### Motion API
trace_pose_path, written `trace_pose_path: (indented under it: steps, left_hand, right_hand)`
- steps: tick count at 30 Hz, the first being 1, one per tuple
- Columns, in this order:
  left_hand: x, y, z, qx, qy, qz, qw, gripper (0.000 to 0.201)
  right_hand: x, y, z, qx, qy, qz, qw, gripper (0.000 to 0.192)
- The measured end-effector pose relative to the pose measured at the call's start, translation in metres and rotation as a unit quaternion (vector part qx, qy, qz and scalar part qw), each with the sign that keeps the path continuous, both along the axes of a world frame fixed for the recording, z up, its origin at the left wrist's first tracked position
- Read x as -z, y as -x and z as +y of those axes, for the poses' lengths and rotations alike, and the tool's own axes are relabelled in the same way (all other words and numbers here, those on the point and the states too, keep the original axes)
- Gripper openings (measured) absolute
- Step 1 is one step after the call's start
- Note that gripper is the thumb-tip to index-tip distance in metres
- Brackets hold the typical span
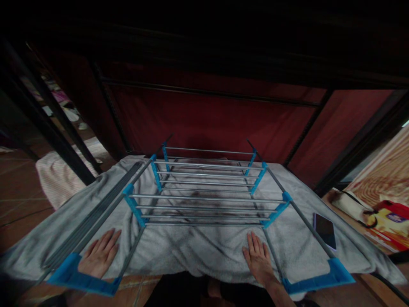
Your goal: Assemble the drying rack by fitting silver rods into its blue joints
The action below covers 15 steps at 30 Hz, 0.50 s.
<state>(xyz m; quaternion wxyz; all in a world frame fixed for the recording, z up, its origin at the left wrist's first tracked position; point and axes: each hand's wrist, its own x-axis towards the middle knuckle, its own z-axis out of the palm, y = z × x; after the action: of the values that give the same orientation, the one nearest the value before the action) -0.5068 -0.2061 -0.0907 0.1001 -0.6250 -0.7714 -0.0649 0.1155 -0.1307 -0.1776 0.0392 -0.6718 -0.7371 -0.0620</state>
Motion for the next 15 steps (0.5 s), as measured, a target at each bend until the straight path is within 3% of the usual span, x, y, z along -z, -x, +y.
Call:
trace_pose_path:
  steps: [9,15]
  left_hand:
    - [0.002,0.000,0.000,0.003,-0.011,0.040,0.999,0.054]
    - [0.017,0.005,0.003,-0.025,0.006,0.065,0.998,0.055]
  right_hand:
    - [0.009,-0.003,0.002,-0.010,-0.019,0.012,1.000,0.068]
    - [0.004,-0.004,0.001,-0.026,-0.026,-0.008,0.999,0.065]
